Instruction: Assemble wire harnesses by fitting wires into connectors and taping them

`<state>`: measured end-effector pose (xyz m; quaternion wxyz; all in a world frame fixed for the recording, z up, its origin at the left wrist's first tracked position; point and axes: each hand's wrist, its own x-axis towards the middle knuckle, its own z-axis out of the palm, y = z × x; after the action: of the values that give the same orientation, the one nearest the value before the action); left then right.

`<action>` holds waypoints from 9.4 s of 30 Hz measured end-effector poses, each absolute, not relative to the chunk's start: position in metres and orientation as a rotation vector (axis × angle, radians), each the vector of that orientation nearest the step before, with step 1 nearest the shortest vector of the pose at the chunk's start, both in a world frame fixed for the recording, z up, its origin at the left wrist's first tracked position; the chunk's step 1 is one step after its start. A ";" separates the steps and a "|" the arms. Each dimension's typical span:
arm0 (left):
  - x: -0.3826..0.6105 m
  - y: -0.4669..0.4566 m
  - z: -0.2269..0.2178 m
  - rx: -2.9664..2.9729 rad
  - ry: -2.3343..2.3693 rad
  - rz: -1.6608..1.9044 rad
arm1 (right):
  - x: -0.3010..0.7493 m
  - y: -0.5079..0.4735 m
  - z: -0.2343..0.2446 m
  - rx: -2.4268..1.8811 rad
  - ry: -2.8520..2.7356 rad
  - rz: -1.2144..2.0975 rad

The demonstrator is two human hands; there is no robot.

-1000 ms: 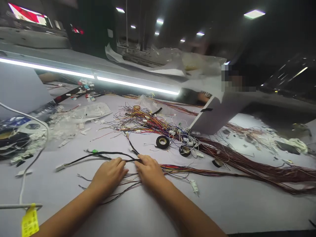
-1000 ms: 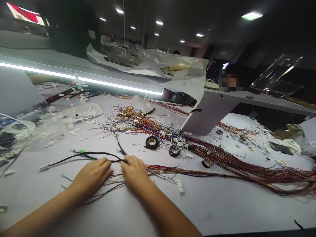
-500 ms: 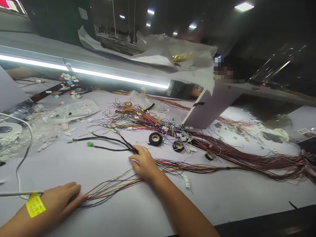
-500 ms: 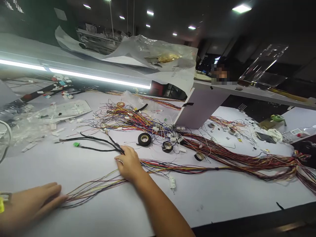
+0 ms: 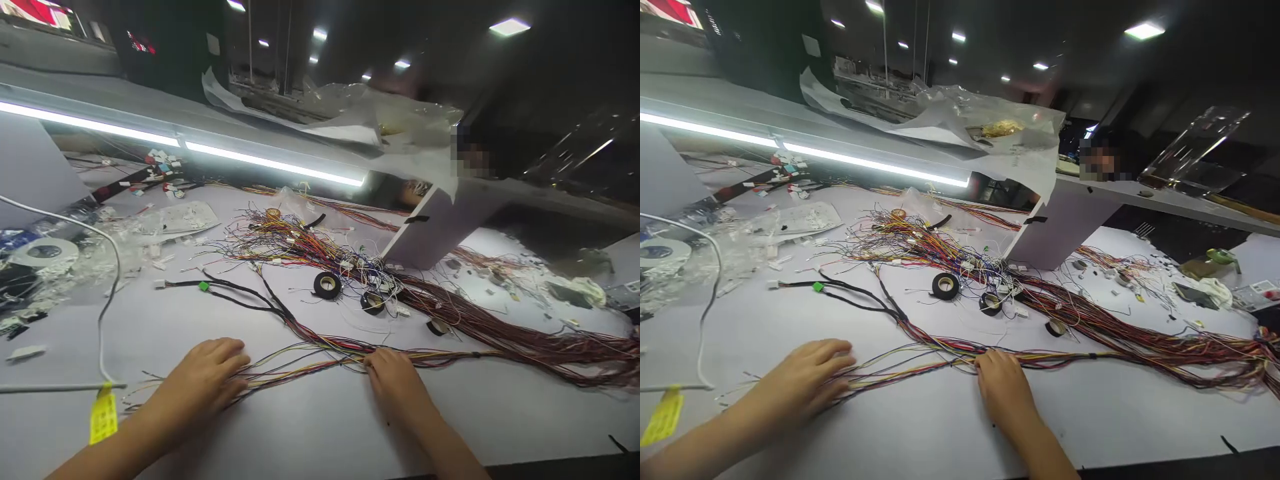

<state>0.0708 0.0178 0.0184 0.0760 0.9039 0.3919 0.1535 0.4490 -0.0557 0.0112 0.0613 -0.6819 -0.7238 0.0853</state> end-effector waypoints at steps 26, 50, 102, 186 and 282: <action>0.152 0.114 -0.010 2.406 0.911 0.567 | 0.397 0.032 0.114 -1.234 -0.966 1.665; 0.015 0.007 0.042 0.539 0.940 0.813 | 0.181 0.018 0.037 -1.051 -1.091 1.657; -0.007 0.072 0.005 0.706 1.093 1.054 | 0.165 0.084 0.027 -0.921 -1.351 1.229; -0.001 0.076 0.015 0.450 1.114 1.148 | 0.392 -0.033 0.021 -1.620 -2.463 0.165; 0.007 0.058 0.006 0.508 0.757 1.037 | 0.185 0.068 0.044 -1.107 -2.229 0.045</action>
<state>0.0074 0.0583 0.0058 0.7710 0.2343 0.3492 0.4783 0.1852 0.0678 0.0440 0.3207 -0.4211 -0.8482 0.0170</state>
